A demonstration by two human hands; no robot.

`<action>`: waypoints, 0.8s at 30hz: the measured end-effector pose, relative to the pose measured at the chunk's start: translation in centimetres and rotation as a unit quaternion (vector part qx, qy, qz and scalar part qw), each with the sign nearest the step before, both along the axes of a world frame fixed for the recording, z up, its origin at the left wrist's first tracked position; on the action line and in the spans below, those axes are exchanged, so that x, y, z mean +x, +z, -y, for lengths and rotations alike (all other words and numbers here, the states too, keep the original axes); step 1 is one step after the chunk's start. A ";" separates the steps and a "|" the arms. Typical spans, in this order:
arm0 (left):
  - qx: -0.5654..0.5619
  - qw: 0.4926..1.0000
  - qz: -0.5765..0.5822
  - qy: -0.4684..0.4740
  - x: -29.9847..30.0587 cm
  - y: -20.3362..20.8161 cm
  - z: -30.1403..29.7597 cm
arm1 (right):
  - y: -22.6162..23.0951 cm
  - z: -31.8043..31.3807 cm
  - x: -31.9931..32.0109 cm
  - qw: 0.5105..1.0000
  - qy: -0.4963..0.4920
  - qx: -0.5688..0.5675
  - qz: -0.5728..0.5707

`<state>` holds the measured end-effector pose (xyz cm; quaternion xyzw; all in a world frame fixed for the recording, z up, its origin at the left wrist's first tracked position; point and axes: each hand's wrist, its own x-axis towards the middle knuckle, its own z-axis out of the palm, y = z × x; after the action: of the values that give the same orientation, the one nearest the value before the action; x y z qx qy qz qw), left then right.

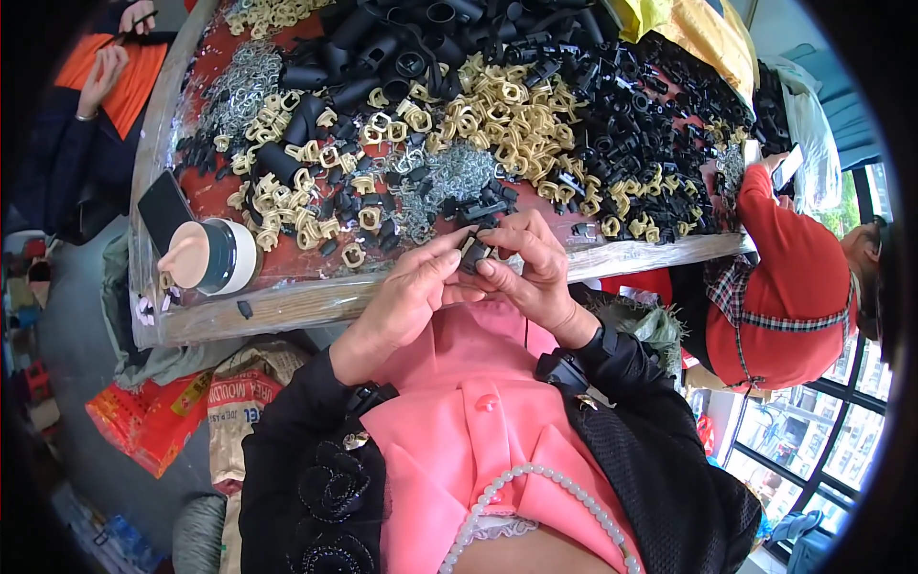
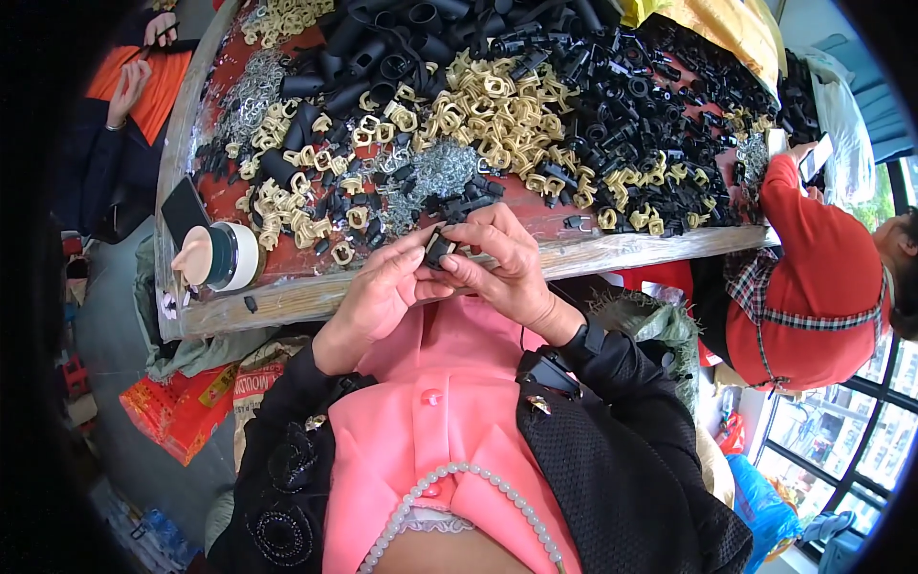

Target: The person picks up a black plastic component and a small beige part, then presses the beige part into the black component. They pick up a small metal spring and insert it into the assembly before setting the completed piece back onto the table.

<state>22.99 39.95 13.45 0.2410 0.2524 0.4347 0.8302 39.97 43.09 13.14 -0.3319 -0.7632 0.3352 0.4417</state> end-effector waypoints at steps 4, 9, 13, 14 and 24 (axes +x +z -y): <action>0.006 1.000 -0.004 -0.004 0.2 0.4 0.3 | 0.1 0.5 0.3 1.000 0.003 -0.020 -0.015; 0.010 1.000 -0.015 -0.018 0.3 0.4 0.4 | 0.0 0.8 0.6 0.998 0.008 -0.048 -0.038; 0.005 0.999 -0.037 -0.017 0.5 0.8 0.6 | -0.1 1.0 0.8 0.994 0.020 -0.086 -0.062; 0.003 0.999 -0.036 -0.021 0.5 0.7 0.6 | -0.2 1.0 0.8 0.993 0.022 -0.093 -0.063; 0.021 0.991 -0.132 -0.011 1.1 1.4 0.8 | 0.1 1.0 0.9 0.998 0.019 -0.052 -0.035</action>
<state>24.12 39.17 14.89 0.3162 0.3482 0.3947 0.7893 40.87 42.04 13.23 -0.3279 -0.7350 0.3940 0.4438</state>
